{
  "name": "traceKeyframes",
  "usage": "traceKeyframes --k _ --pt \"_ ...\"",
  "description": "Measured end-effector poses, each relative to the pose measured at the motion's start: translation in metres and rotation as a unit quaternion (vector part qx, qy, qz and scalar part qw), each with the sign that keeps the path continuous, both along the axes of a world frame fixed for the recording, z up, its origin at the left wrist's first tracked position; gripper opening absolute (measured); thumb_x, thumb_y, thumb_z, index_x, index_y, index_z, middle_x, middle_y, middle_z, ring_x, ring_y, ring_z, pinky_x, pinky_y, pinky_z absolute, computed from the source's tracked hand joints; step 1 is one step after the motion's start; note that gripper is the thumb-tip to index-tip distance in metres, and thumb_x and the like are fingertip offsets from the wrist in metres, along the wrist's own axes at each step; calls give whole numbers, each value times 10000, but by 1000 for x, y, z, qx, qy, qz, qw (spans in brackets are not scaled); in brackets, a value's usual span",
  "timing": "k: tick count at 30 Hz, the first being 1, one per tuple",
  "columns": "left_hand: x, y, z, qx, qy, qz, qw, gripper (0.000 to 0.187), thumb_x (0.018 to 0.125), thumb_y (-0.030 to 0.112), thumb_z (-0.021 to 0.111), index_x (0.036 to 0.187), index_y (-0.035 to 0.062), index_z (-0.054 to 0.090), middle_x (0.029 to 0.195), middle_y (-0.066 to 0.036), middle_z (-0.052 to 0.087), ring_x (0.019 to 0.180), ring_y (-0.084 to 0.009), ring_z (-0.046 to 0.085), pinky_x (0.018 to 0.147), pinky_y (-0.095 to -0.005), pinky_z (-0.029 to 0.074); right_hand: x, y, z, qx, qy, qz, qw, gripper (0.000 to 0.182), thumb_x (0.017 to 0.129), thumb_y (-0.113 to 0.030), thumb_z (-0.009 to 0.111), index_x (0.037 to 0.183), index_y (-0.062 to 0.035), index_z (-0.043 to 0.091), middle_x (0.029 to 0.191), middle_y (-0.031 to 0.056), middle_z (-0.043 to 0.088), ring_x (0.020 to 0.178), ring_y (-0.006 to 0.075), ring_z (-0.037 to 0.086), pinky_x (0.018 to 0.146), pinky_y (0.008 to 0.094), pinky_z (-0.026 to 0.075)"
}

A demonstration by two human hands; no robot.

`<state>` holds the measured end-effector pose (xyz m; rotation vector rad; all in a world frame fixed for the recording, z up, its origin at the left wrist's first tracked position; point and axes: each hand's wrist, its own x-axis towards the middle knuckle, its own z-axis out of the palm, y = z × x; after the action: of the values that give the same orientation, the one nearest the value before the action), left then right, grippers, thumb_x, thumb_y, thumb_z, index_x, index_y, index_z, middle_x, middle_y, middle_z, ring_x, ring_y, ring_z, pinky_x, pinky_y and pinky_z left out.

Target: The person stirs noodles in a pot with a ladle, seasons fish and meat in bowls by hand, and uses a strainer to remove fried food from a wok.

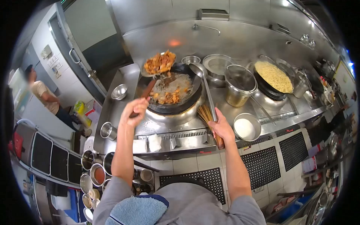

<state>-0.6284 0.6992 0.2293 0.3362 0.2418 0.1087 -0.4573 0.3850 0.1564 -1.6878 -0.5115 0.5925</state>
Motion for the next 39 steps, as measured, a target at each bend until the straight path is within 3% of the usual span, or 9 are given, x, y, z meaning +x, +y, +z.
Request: traceKeyframes --k 8,12,16,22,26,31,33,35,39 --pt "12 24 99 11 -19 -29 999 323 868 -67 514 1118 -135 322 740 -61 444 480 -77 414 376 -180 355 -41 19 -7 -93 -222 59 969 750 786 -82 571 1453 -57 230 654 135 569 470 201 532 472 342 449" --pt "13 30 123 16 -11 -44 999 447 900 -34 485 1268 -56 231 769 -59 424 493 -74 408 371 -186 364 -112 51 -1 -98 -258 109 955 736 819 -137 615 1455 -115 244 879 260 621 815 331 631 761 391 480" --pt "-8 45 119 6 -5 -66 998 464 894 -43 487 1276 -67 224 768 -58 417 492 -77 399 378 -185 367 -186 97 -42 32 -199 155 967 718 850 -100 617 1457 -254 266 995 180 656 787 238 612 769 359 492" --pt "-33 66 74 -17 15 -84 996 388 891 -59 465 1222 -95 267 789 -68 430 490 -79 397 389 -203 355 -266 171 -121 -29 -148 155 976 218 835 -107 588 1036 -100 672 938 219 646 898 384 617 807 428 491" --pt "-45 67 44 -49 13 -101 994 321 904 -40 454 1181 -108 305 785 -78 442 499 -87 406 408 -207 374 -304 212 -180 -62 -239 91 965 118 764 -70 561 834 -67 655 837 168 650 810 370 622 736 476 507" --pt "-46 67 10 -59 6 -123 991 273 875 -78 484 1112 -106 353 723 -44 427 497 -77 417 413 -189 386 -331 231 -207 -183 -224 128 949 220 764 -106 569 974 -70 623 893 146 598 842 379 599 745 488 493" --pt "-50 63 4 -63 21 -110 992 266 877 -74 482 1109 -104 356 722 -44 426 493 -74 406 407 -190 375 -308 249 -242 -165 -407 347 829 370 781 -113 569 1150 -96 579 972 186 622 882 404 567 799 477 471" --pt "-49 64 -5 -65 24 -110 991 273 874 -75 480 1114 -101 352 729 -46 427 487 -72 392 402 -189 359 -294 243 -220 -152 -182 316 919 543 796 -126 571 1332 -116 486 1093 207 615 915 402 544 841 446 453" --pt "-61 75 -31 -50 25 -113 992 263 869 -72 476 1121 -129 423 759 -59 458 490 -64 398 395 -183 354 -219 159 -101 -49 -147 324 933 489 830 -178 616 1297 -85 509 1131 184 621 1033 320 585 899 375 462"
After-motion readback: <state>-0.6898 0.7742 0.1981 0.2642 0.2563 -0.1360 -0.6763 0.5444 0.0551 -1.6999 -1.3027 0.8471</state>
